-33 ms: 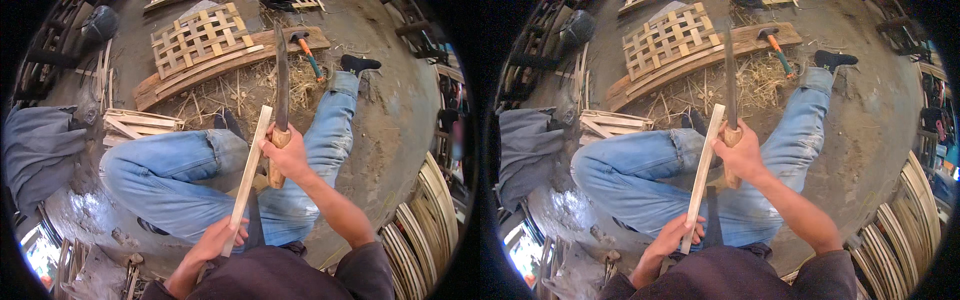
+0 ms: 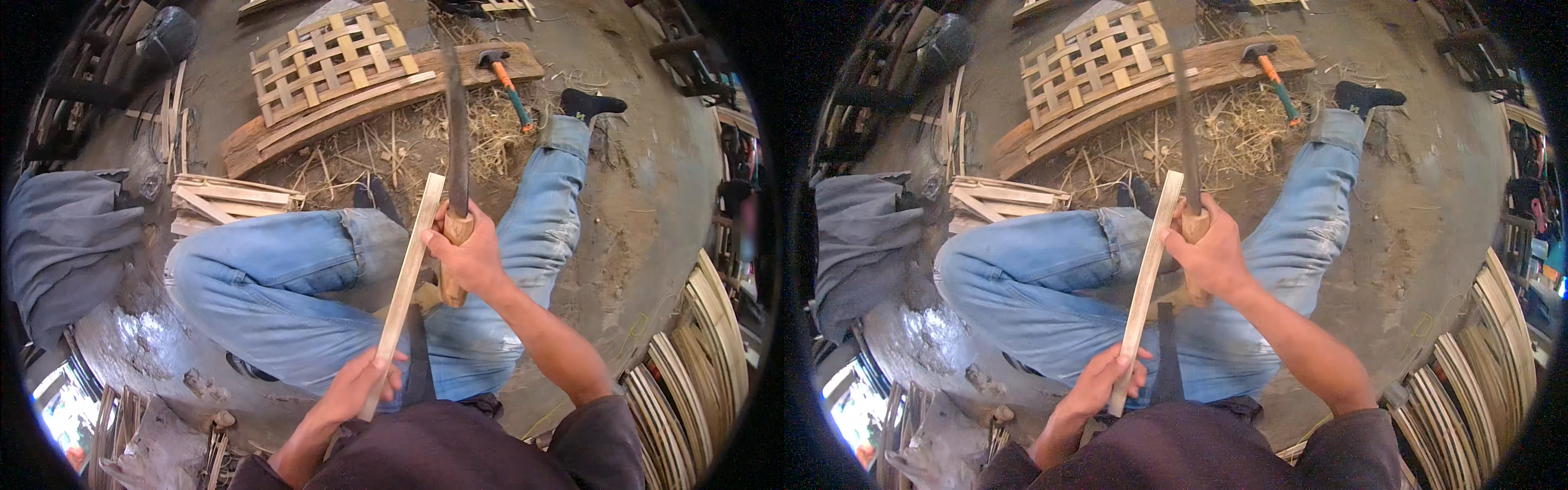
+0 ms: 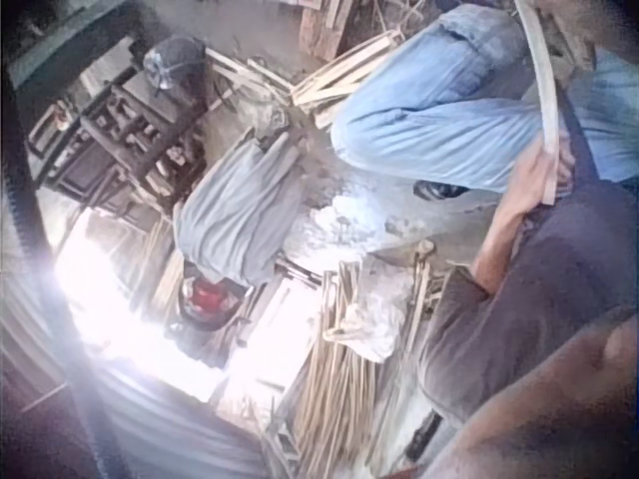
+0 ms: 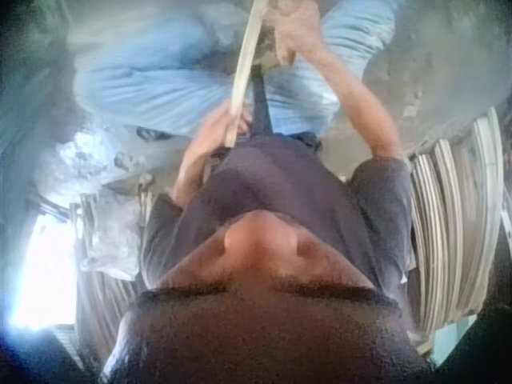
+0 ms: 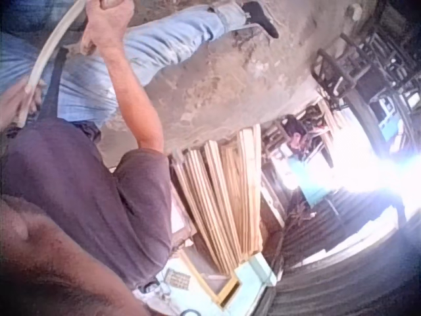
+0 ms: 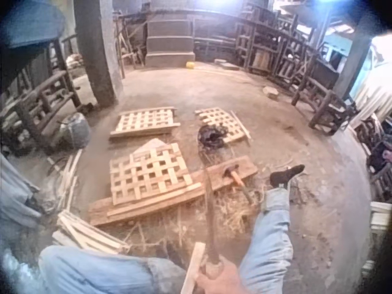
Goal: The person sits on the floor and uses a drawknife to shave thin strips from a wooden stick. They repeatedly pull the tool along the wood to remove shavings and occasionally inspect the stick.
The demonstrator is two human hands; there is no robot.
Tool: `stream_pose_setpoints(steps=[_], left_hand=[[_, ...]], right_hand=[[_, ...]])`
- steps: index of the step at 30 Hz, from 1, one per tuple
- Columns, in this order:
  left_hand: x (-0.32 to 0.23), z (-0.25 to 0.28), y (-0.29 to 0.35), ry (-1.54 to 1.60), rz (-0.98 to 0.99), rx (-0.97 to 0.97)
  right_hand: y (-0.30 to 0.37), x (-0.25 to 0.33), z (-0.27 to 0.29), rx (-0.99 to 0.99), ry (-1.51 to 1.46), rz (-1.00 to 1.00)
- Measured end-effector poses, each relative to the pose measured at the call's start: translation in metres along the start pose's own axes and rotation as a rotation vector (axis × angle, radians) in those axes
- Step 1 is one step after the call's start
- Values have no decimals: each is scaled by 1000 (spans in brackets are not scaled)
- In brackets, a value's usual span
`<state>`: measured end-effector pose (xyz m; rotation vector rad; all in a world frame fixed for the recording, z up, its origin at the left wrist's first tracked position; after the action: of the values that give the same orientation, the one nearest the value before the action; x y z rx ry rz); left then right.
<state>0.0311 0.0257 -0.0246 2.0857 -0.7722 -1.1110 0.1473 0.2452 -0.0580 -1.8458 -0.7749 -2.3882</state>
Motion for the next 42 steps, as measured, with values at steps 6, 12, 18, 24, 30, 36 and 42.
stream_pose_setpoints(steps=[6, 12, 18, 24, 30, 36, 42], left_hand=[[-5, 25, 2, 29, 2, -168], [-4, 22, 5, -23, 10, -124], [-6, 20, 9, -32, 1, -66], [0, 22, 7, -51, -8, -37], [-23, 22, 4, -500, -145, -216], [-17, 30, 4, -272, -24, -158], [-15, 33, 7, -544, -88, -174]], right_hand=[[72, 11, -9, 489, 1074, 388], [50, 11, 41, 401, 1071, 224], [27, 13, 65, 216, 1033, 215], [2, 3, 86, 56, 1087, 202], [13, 4, 59, 267, 1303, 409], [37, 37, 25, 263, 1056, 431], [75, 14, 5, 526, 1280, 336]])
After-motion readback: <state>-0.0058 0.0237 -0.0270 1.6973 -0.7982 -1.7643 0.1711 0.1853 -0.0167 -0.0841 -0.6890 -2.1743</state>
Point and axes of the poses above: each hand's wrist, its own y-axis away from the middle knuckle, its own z-axis out of the back of the hand, x = y × z, the point moved 7 cm from there along -y, towards the middle knuckle, and after that the axes turned 5 degrees about y, right-handed, at the moved point
